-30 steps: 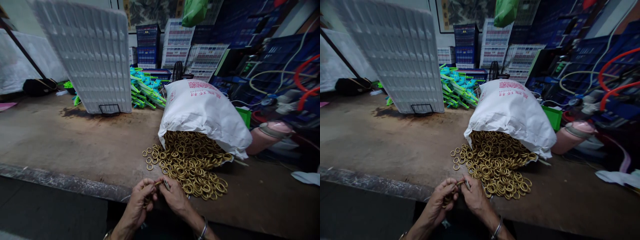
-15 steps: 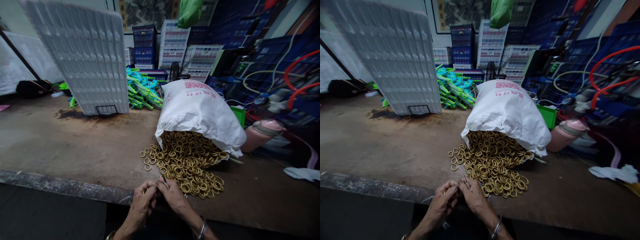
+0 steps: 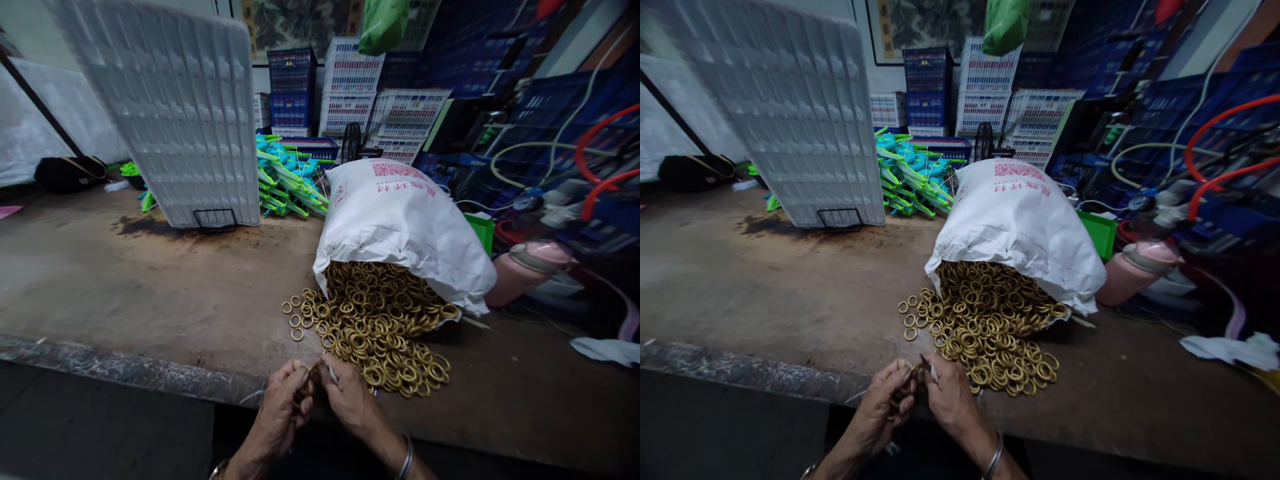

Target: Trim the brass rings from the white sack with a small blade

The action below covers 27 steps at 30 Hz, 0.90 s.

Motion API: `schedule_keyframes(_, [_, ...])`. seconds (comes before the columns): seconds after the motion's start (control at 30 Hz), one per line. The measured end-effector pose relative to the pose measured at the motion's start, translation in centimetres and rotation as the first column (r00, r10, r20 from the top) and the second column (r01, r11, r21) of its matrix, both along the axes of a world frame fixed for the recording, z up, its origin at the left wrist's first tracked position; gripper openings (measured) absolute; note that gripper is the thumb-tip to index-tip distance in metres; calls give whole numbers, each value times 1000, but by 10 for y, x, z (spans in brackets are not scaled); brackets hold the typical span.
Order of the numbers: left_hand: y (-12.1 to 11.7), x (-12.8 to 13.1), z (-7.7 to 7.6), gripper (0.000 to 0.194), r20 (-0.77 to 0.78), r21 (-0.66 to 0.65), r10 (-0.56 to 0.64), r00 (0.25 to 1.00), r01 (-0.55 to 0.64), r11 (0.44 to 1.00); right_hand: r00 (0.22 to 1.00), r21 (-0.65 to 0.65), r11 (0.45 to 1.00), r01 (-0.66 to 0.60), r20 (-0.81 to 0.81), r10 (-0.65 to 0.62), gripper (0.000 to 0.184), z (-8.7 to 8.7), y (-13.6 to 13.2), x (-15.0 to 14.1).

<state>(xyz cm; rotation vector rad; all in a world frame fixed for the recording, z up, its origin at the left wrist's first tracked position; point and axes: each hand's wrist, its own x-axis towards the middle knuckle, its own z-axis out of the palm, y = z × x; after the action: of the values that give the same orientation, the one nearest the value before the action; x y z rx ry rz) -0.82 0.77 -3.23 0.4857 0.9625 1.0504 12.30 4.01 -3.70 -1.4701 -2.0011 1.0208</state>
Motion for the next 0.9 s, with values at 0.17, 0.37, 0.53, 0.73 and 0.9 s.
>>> schedule_keyframes(0.17, [0, 2, 2, 35, -55, 19, 40, 998, -39, 999, 960, 98, 988, -118, 266, 88, 27, -4, -7, -1])
schedule_keyframes(0.37, [-1, 3, -2, 35, -136, 25, 41, 990, -38, 999, 946, 96, 988, -120, 313, 84, 37, -4, -9, 0])
schedule_keyframes(0.53, [-3, 1, -10, 31, -143, 56, 23, 989, -15, 998, 923, 48, 988, -149, 364, 121, 34, 2, -10, -2])
schedule_keyframes(0.73, [-13, -7, 6, 31, -85, 98, -122, 989, 130, 987, 894, 57, 995, -82, 445, 48, 31, -4, 2, -1])
schedule_keyframes(0.9, [-25, -21, 12, 33, -147, 58, -396, 907, 407, 911, 906, 115, 988, -103, 421, 45, 32, -6, 9, -1])
